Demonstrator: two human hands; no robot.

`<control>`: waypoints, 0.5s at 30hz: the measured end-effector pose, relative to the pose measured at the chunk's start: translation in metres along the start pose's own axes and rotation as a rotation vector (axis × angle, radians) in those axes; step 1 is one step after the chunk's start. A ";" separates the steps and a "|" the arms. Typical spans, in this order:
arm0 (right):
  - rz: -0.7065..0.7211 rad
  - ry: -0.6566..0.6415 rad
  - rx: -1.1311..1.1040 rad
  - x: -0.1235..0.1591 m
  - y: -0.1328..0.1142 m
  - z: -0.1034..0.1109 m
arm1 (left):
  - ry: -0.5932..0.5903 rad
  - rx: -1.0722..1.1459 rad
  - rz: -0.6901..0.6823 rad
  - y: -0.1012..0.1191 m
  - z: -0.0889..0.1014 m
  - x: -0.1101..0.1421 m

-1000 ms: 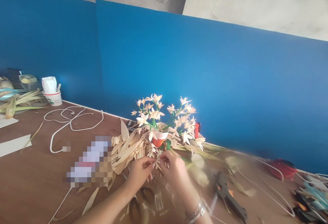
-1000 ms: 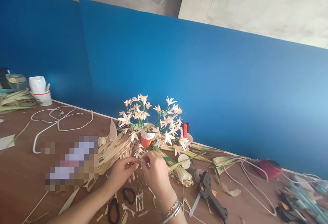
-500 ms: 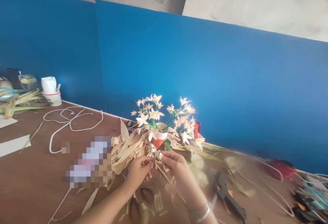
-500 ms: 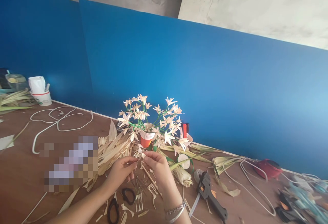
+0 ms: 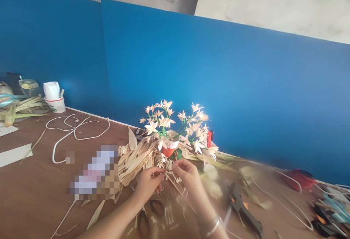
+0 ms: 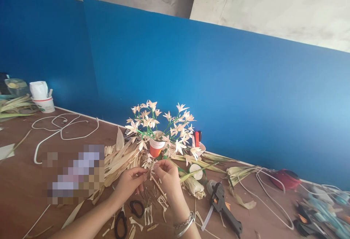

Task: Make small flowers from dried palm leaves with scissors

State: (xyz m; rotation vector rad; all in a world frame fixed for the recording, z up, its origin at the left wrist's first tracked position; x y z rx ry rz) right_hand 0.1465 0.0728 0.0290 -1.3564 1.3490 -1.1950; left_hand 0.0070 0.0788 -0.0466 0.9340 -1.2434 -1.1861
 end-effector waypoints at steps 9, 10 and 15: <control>0.198 0.038 0.450 -0.002 -0.003 0.001 | -0.009 -0.028 0.015 0.004 -0.001 0.002; 0.210 0.043 0.476 -0.002 -0.003 0.001 | -0.009 -0.028 0.016 0.004 -0.001 0.003; 0.248 0.040 0.545 -0.003 -0.001 -0.002 | -0.013 -0.005 0.019 0.001 -0.002 0.001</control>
Point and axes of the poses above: each hand's wrist, its own x-axis away from the middle knuckle, its own z-axis out of the back of the hand, y = z × x, the point moved 8 cm from there along -x, towards the middle knuckle, and after that the axes turned 11 degrees about -x, right-handed, at the moved point
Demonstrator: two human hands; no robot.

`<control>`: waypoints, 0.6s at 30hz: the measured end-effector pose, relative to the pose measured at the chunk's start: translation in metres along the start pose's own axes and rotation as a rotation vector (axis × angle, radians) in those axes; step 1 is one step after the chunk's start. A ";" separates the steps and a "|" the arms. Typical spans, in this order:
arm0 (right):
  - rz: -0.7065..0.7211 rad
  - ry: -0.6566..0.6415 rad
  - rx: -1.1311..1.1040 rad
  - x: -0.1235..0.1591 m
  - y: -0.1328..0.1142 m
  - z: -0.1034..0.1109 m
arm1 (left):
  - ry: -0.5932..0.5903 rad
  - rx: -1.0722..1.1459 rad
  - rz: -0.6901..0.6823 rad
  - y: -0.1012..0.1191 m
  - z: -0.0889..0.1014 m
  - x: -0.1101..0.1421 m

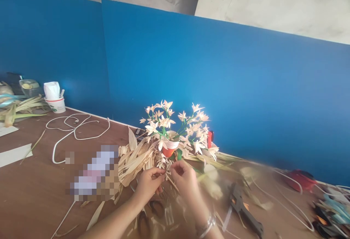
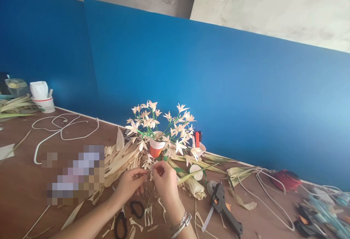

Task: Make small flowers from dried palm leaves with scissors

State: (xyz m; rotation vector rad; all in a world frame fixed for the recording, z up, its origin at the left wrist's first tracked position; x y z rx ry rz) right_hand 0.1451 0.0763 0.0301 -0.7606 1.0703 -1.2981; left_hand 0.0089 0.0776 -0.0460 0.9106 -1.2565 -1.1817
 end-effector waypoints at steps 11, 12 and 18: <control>-0.035 0.014 0.048 0.001 0.001 -0.001 | 0.010 -0.012 0.001 0.002 0.000 0.001; -0.035 0.018 0.050 0.001 0.000 -0.001 | 0.008 -0.010 -0.004 0.002 -0.001 0.001; -0.027 0.043 0.088 0.003 0.000 0.000 | -0.010 0.008 -0.018 0.001 -0.003 0.000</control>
Point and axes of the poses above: each hand's wrist, its own x-axis away from the middle knuckle, its own z-axis out of the back of the hand, y = z × x, the point moved 8 cm from there along -x, towards the middle knuckle, and after that the axes turned 11 degrees about -x, right-handed, at the moved point
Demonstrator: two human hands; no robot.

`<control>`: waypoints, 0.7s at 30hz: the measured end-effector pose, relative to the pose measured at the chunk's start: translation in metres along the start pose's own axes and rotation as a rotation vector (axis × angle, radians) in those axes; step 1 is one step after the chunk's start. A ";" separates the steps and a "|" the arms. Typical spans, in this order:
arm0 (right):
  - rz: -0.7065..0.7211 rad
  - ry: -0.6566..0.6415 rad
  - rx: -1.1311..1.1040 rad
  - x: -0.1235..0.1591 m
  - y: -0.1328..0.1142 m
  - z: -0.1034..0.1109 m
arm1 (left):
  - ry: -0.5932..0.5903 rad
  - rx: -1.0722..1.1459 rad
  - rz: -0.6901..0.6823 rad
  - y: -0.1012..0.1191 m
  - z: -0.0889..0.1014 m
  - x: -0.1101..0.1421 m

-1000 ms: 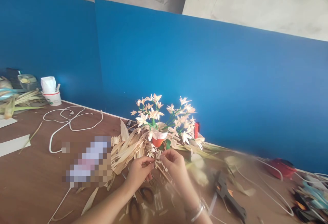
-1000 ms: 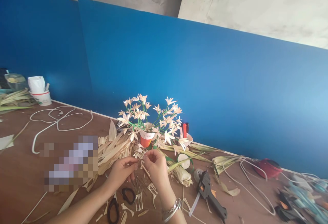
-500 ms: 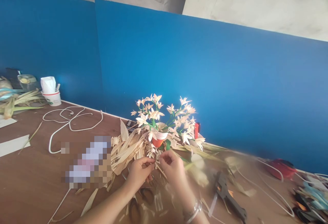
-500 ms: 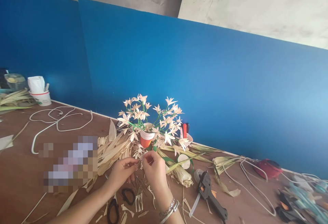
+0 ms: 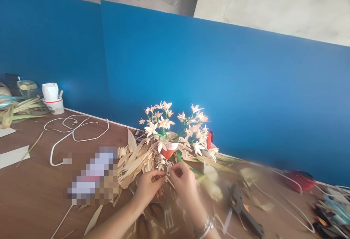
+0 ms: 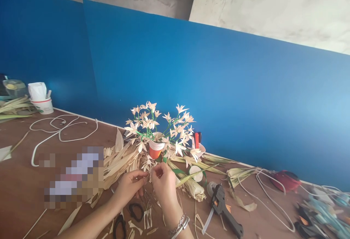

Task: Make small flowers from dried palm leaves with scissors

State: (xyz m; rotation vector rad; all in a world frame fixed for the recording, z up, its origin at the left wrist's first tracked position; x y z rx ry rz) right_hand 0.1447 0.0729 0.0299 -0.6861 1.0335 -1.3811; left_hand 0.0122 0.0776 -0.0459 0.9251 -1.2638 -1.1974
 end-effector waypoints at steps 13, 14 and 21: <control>0.100 0.030 0.090 0.005 -0.010 0.001 | -0.019 -0.025 -0.007 -0.005 -0.002 -0.001; 0.111 0.033 0.101 0.005 -0.010 0.001 | -0.019 -0.024 -0.008 -0.005 -0.002 -0.001; 0.146 0.055 0.150 0.005 -0.012 0.000 | -0.025 0.011 -0.005 -0.001 -0.002 0.001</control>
Point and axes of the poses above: each hand's wrist, its own x-axis away from the middle knuckle, its own z-axis out of the back of the hand, y = z × x, the point moved 8 cm from there along -x, towards the middle knuckle, and after that the axes turned 11 degrees about -x, right-handed, at the moved point
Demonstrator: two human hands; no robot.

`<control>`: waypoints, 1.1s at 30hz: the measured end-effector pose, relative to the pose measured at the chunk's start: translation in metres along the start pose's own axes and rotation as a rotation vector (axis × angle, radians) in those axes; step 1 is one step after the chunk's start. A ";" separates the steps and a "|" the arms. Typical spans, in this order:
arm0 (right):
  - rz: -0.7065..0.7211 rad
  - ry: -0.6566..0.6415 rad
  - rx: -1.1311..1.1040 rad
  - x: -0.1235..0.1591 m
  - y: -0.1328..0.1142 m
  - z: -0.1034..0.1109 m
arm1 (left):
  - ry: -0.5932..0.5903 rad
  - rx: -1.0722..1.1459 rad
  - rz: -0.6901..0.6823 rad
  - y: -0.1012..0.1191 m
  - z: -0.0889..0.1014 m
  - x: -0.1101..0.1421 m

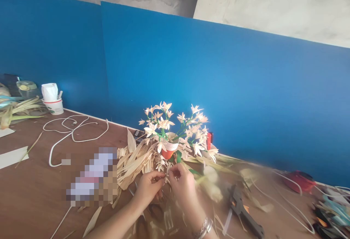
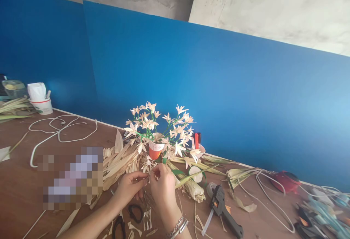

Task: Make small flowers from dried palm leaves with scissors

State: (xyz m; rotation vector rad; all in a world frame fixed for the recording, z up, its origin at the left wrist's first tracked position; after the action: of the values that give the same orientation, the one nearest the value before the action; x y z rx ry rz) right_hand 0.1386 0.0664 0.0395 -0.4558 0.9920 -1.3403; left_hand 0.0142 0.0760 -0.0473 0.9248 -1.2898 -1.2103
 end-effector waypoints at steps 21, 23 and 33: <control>-0.292 -0.128 -0.545 -0.004 0.012 0.004 | -0.026 0.082 -0.041 0.013 0.002 0.005; -0.254 -0.092 -0.517 -0.004 0.009 0.008 | -0.009 0.080 -0.042 0.014 0.003 0.005; -0.009 -0.104 -0.264 -0.003 -0.011 0.005 | -0.034 0.094 -0.045 0.020 0.002 0.009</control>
State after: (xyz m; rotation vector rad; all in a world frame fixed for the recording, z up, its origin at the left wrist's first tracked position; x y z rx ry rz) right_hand 0.1361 0.0656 0.0513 -0.7229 1.0851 -1.1850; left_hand 0.0136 0.0712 -0.0256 1.0096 -1.3686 -1.2135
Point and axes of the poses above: each hand's wrist, its own x-axis away from the middle knuckle, its own z-axis out of the back of the hand, y = z × x, the point moved 8 cm from there along -x, towards the middle knuckle, and after that the axes turned 11 degrees about -x, right-handed, at the moved point
